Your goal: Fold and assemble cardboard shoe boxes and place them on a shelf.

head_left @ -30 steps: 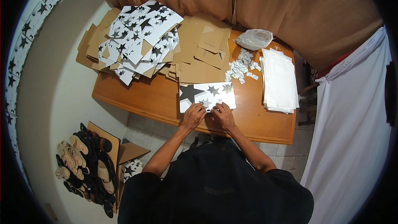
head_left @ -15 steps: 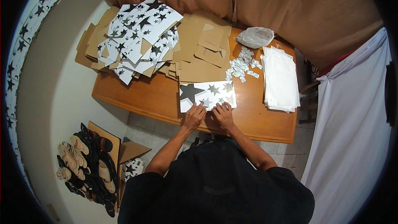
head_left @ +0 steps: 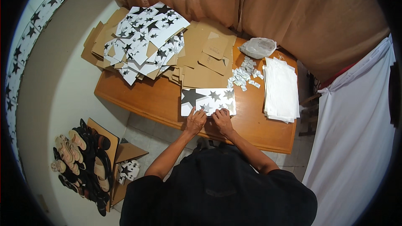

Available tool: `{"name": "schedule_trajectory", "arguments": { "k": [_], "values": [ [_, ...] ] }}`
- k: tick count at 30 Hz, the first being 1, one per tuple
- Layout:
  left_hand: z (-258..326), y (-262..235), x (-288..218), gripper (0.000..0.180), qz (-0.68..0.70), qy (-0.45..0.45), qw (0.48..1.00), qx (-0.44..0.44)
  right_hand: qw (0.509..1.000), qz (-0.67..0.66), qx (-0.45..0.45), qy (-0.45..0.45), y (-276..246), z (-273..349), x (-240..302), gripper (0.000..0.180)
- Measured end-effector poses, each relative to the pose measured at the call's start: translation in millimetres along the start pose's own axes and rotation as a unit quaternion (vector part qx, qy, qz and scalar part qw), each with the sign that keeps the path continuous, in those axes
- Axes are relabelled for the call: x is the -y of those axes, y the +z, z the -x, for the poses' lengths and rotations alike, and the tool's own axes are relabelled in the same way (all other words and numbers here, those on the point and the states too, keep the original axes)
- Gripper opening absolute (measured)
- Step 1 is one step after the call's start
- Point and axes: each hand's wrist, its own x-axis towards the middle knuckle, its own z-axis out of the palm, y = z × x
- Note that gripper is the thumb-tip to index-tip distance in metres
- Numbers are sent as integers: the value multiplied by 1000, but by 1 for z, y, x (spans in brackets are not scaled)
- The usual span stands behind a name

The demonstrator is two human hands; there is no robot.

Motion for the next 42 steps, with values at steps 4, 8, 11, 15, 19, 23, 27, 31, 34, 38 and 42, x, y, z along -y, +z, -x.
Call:
{"name": "schedule_trajectory", "arguments": {
  "k": [4,8,11,15,19,23,27,31,34,38,42],
  "values": [
    [-11,-9,-25,18,-36,-65,995,68,997,-28,69,28,-11,-4,-9,26],
    [-28,-19,-65,21,51,-196,977,65,980,-177,76,58,-24,-11,-43,27],
    [-29,-16,-90,34,191,-370,894,163,959,-238,-46,149,-27,-31,-84,34],
    [-14,77,-108,65,448,-499,731,125,932,-316,-40,171,10,-36,-152,55],
    [-38,110,-161,75,489,-562,667,6,865,-445,108,205,54,-17,-203,76],
    [-28,96,-184,74,474,-604,626,-142,820,-510,181,187,16,-7,-175,70],
    [-19,68,-209,81,357,-594,669,-268,831,-499,202,137,-28,-3,-165,81],
    [-9,34,-220,83,206,-545,744,-327,821,-537,185,58,-53,2,-134,94],
    [-22,-6,-238,77,147,-569,748,-307,826,-556,89,-35,-46,3,-115,92],
    [-9,-19,-241,71,25,-574,748,-334,812,-565,144,-36,-70,-3,-78,66],
    [-15,-59,-250,66,-11,-558,746,-364,828,-541,142,-43,-102,-12,-57,67]
  ]
}}
